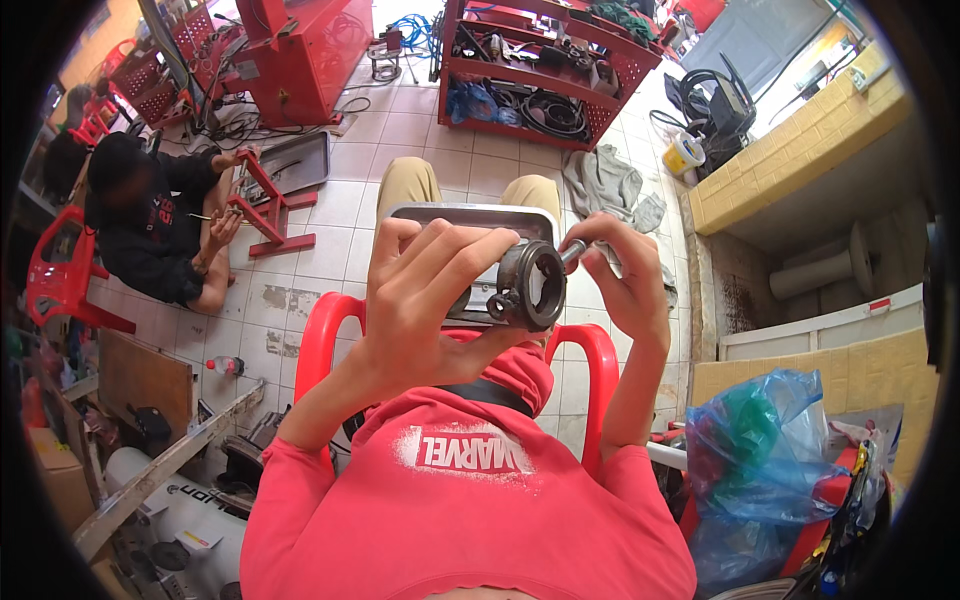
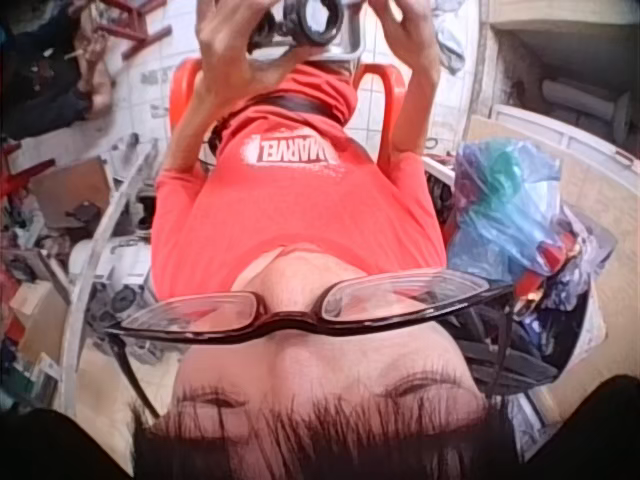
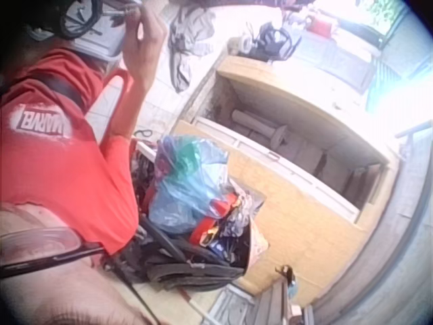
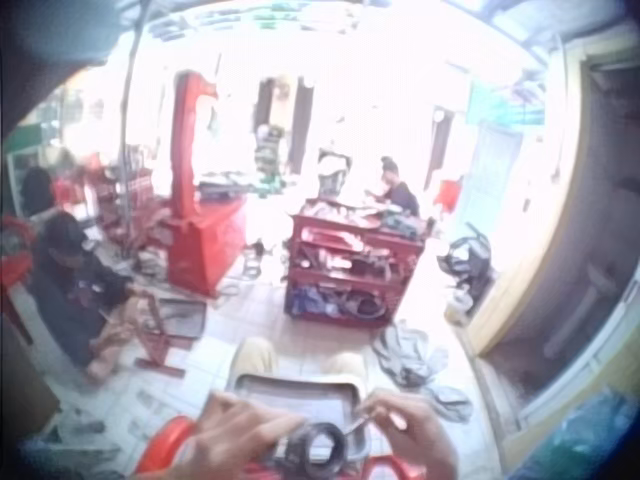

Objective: The person sits on a red plastic chair in a workshop, assembling small mechanical components on a metal tray resting on their lap. They manipulate a cylindrical metal part, a circular ring, and a rod, fitting them together by hand. The person repeatedly adjusts the assembly, rotating the parts to align them, and places the components back on the tray between adjustments.

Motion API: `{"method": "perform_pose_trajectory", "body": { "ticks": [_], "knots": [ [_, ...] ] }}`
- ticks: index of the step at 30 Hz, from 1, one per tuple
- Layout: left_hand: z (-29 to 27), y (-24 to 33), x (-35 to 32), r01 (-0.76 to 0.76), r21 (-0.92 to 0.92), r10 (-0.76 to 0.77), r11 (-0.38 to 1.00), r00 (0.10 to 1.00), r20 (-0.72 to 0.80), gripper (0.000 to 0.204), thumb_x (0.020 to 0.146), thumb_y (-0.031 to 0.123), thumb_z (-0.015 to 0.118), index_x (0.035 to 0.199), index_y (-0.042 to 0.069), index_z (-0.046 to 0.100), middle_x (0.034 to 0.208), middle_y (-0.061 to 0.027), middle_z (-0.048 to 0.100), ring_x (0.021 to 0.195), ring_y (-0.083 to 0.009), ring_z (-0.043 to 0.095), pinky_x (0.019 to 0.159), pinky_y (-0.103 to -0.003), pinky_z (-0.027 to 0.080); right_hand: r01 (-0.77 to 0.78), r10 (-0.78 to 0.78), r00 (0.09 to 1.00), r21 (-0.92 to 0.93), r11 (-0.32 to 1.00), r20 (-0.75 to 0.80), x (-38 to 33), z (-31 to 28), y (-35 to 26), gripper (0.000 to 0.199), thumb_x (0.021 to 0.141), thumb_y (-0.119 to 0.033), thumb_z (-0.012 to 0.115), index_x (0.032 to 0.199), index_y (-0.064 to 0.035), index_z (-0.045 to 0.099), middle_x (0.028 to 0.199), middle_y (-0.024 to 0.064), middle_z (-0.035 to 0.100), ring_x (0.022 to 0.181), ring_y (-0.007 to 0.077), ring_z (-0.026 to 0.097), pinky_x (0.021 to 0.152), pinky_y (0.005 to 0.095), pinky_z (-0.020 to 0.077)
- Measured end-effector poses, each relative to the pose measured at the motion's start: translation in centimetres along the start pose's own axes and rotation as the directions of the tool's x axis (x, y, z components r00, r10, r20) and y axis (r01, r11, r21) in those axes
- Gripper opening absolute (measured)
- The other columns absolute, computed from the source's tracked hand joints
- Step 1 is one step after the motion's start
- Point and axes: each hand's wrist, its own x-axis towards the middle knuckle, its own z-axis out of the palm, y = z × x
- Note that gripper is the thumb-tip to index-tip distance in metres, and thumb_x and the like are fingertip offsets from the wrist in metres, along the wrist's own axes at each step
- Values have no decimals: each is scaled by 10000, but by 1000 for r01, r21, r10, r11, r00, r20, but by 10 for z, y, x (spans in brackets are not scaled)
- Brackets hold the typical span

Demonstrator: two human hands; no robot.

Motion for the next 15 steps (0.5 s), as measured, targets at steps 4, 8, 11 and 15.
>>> {"method": "perform_pose_trajectory", "body": {
  "ticks": [4,8,11,15],
  "knots": [
    [1,1,1,3,1,-3,1000,1000,4,674,668,412,937,1179,56,680,999,-31,715,796,-188,644,789,-362,369,-80,86,996,195,978,-22,3,6,1,112,1049,-107,598,1068,-9,650,865,69,688,788,150,674,751,302,517],
    [-5,1,5,87,-29,-86,996,995,52,670,653,402,952,1164,66,679,1003,-19,730,785,-191,646,815,-360,379,11,25,993,299,954,-117,-1,13,5,243,1093,-229,559,1078,4,629,819,68,674,774,148,676,728,297,511],
    [-7,-1,5,149,-137,-139,979,987,78,642,663,372,955,1160,76,677,1005,-16,743,775,-197,643,837,-355,386,25,-20,999,151,988,-36,-5,2,9,214,1062,-200,595,1102,9,621,844,72,674,772,144,671,731,294,507],
    [-2,-4,2,270,-233,-244,934,961,132,576,707,311,939,1161,78,673,1002,-27,759,790,-213,655,847,-349,413,-1,17,996,177,984,-87,-5,3,-4,118,981,-78,690,1062,-4,646,854,59,666,731,139,624,723,290,497]
  ]
}}
